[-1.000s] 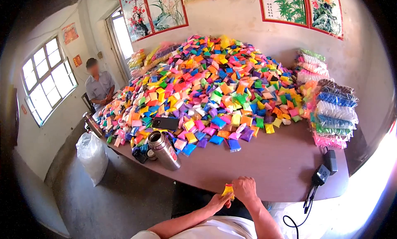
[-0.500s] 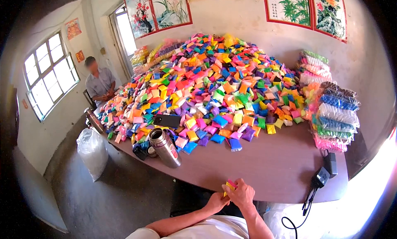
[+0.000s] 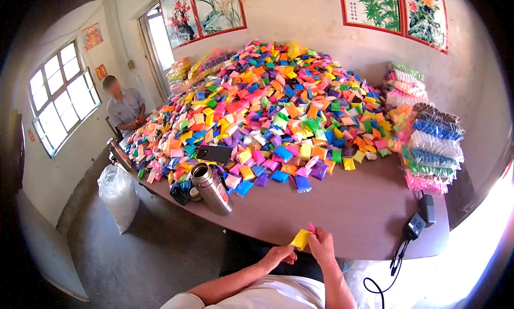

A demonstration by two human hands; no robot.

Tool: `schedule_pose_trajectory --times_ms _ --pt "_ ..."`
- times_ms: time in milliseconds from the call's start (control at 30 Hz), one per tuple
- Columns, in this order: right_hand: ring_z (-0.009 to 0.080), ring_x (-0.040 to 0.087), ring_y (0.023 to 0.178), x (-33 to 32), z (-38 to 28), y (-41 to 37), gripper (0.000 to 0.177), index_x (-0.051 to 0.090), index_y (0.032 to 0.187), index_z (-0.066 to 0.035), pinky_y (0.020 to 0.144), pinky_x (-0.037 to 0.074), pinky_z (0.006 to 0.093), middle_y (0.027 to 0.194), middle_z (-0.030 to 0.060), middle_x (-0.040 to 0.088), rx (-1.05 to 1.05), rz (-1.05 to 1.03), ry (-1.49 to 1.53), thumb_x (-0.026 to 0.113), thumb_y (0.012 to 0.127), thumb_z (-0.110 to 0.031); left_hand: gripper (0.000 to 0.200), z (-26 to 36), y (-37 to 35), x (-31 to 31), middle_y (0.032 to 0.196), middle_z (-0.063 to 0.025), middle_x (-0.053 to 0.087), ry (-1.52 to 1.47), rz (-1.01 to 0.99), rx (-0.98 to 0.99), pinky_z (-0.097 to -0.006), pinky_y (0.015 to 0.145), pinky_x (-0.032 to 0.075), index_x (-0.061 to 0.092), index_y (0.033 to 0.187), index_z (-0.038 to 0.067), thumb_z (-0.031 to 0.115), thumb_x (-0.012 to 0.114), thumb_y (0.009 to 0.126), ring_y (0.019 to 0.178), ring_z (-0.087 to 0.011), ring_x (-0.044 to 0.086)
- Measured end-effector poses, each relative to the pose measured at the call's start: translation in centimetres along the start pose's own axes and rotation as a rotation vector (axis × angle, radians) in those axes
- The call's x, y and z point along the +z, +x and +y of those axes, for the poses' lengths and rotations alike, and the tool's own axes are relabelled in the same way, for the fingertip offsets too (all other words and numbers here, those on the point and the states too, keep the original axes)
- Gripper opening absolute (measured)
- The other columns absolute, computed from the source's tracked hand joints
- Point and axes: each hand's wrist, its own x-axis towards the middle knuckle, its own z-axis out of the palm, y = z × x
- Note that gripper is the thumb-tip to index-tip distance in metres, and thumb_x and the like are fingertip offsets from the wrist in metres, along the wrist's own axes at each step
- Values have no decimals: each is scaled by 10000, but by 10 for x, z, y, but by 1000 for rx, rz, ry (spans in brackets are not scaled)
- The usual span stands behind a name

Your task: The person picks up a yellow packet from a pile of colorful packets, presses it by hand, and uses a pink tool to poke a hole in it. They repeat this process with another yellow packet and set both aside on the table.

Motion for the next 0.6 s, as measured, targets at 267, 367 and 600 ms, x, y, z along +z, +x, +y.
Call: schedule_pose_trajectory --times_ms 267,367,600 --pt "306 653 706 26 0 -8 213 671 964 -8 658 527 355 793 181 662 -224 -11 -312 560 889 -173 442 -6 1 2 851 -62 661 -164 20 -15 -262 765 533 630 855 45 460 512 953 742 -119 635" --pt "370 653 746 18 -8 -9 201 629 952 -49 668 529 440 798 190 662 -226 51 -407 560 886 -226 394 -6 3 2 835 -83 654 -35 109 7 -278 752 543 614 872 41 413 521 960 743 -157 650" --pt "409 618 814 0 6 -10 200 559 948 -52 696 501 475 869 216 637 -235 -20 -344 540 903 -246 415 -8 3 6 736 -83 668 -122 225 38 -278 680 555 639 775 23 398 567 940 664 -157 658"
